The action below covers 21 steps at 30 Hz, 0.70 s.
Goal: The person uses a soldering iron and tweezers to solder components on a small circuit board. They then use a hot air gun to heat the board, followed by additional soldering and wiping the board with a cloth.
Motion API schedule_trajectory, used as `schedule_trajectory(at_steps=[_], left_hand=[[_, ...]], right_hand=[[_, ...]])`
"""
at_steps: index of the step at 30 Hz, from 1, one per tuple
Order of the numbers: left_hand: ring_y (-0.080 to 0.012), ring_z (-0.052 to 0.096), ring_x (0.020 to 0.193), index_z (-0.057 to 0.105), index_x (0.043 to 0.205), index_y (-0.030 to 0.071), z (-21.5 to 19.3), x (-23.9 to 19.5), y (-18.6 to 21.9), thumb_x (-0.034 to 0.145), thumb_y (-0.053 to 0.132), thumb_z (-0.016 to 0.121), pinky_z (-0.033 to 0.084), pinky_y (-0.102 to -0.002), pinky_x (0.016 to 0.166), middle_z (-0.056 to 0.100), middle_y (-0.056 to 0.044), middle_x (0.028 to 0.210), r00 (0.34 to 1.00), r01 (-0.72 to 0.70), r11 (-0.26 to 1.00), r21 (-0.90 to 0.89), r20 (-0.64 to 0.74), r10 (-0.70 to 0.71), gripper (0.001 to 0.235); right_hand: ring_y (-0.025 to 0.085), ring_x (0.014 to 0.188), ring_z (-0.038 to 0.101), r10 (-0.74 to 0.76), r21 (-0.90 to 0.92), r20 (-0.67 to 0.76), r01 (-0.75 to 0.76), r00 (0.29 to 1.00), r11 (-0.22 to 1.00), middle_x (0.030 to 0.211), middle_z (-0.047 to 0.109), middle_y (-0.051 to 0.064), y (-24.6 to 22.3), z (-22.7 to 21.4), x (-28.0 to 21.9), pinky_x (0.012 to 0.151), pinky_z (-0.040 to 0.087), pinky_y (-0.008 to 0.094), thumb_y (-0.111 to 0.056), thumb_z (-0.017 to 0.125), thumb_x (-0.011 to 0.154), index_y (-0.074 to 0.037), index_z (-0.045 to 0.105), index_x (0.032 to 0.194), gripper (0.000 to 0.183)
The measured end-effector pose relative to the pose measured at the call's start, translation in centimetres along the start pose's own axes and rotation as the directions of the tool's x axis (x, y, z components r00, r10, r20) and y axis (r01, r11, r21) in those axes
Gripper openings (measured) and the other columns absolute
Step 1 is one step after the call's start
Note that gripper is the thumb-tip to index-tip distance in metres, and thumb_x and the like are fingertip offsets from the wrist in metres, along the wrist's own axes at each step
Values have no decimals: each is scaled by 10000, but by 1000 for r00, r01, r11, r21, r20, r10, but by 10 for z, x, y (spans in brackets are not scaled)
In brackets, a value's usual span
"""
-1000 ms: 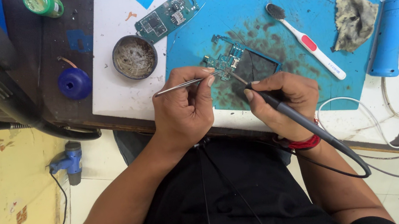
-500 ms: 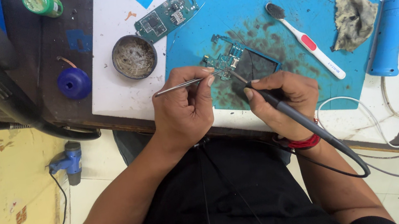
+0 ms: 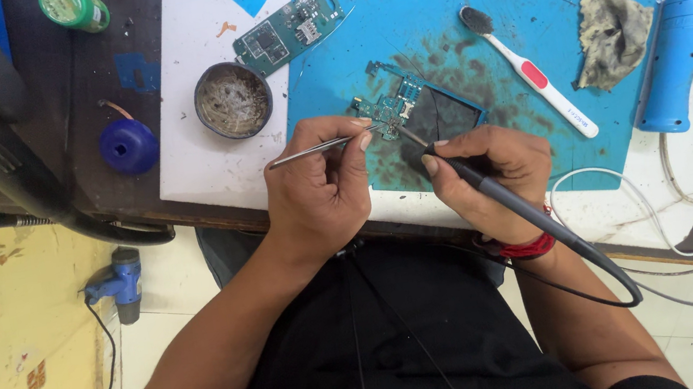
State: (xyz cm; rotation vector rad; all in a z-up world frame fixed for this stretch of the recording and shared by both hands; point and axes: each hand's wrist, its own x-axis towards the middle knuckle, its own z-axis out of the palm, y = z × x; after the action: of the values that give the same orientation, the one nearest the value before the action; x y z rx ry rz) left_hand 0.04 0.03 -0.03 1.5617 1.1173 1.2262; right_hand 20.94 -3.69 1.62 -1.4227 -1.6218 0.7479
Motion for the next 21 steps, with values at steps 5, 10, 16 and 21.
schedule_trajectory(at_steps=[5, 10, 16, 21], left_hand=[[-27, 638, 661, 584, 1136, 40, -1, -1, 0, 1052, 44, 675, 469, -203, 554, 726, -39, 928, 1000, 19, 1000, 16, 6, -19, 125], [-32, 647, 669, 584, 1143, 42, -1, 0, 0, 1055, 50, 675, 479, -204, 564, 722, -35, 922, 1000, 12, 1000, 10, 7, -12, 126], [-33, 644, 664, 589, 1143, 40, -1, -1, -1, 1051, 52, 676, 476, -206, 560, 716, -32, 895, 999, 31, 999, 7, 14, -31, 127], [-28, 645, 666, 590, 1142, 42, 0, -1, -1, 1050, 54, 677, 483, -202, 562, 716, -29, 891, 999, 45, 999, -1, 13, -45, 127]], right_hand=[[44, 672, 610, 49, 4, -26, -49, 998, 999, 795, 706, 43, -1, 1, -1, 613, 438, 202, -4, 820, 892, 8, 725, 977, 127], [46, 675, 615, 26, -1, -17, -26, 1000, 1000, 810, 713, 46, -1, 0, 0, 615, 441, 202, -6, 820, 887, 6, 721, 973, 132], [47, 672, 612, 16, 8, -8, -16, 1000, 1000, 808, 710, 45, -2, 0, 0, 615, 440, 202, -6, 808, 885, 5, 721, 972, 123], [46, 662, 604, 41, 11, -22, -40, 999, 999, 787, 701, 39, -1, 0, 0, 604, 430, 205, -2, 805, 891, 7, 722, 975, 118]])
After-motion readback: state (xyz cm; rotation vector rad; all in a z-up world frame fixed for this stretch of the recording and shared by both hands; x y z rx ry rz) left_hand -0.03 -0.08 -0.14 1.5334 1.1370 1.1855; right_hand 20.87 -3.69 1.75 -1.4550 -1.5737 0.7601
